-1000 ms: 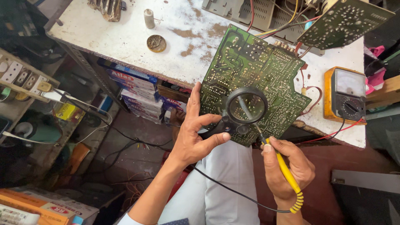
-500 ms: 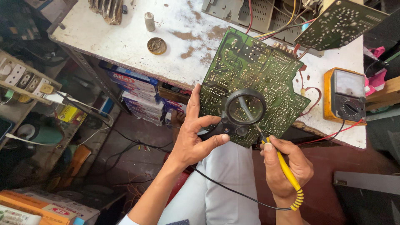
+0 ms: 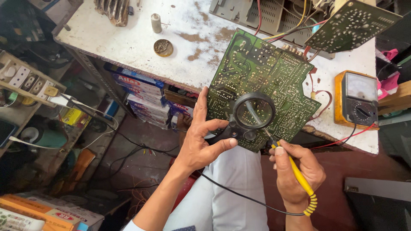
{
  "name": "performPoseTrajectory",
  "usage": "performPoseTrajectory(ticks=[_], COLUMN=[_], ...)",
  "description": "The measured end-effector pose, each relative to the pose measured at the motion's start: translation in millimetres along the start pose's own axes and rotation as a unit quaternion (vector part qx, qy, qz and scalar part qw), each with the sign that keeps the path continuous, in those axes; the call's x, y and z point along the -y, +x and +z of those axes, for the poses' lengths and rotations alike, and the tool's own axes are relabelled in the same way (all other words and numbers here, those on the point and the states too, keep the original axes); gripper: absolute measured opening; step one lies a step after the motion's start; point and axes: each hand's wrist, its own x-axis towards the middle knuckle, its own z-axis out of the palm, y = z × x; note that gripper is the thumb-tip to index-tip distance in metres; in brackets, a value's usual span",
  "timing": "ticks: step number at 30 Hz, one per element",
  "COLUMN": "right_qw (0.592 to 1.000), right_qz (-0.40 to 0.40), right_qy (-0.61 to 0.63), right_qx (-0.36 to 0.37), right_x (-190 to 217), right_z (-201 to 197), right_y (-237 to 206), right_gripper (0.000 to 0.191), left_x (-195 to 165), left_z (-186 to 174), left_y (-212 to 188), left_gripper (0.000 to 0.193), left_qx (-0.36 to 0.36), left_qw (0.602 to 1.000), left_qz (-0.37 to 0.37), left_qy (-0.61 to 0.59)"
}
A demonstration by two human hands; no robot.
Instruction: The person holds a magnifying glass over a green circuit board and uses a yellow probe to touch various points on the board. They repeatedly move the magnifier and probe across different areas while seated at a cluttered workbench.
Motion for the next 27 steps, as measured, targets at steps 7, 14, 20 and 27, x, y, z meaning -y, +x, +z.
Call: performPoseTrajectory(ticks=[7,14,20,27], right_qw=[0.999,0.998,0.993,0.946], right_qz=[0.013,0.021,0.097,0.281], right_qy=[0.041,0.056,0.063,-0.019], right_qx=[-0.004,-0.015,0.015,0.163], right_x=[-3,-15,-83,-179], right_z=[-4,-9,-34,-50], right_y=[3,-1,10,55], right_gripper=[0.014,0.015,0.022,0.04], left_x=[-3,4,12,16], left_z=[-1,0,-2,-2], left_y=[1,-4,-5,-10], left_gripper=[0.043,0.042,0.042,0.04], left_qx=[0.005,0.006,-0.01,-0.025], left_qw=[1.0,1.0,1.0,0.999], left_qz=[-0.01,-0.009,0.014,0.02], left_qy=[0.002,-0.01,0.001,0.011])
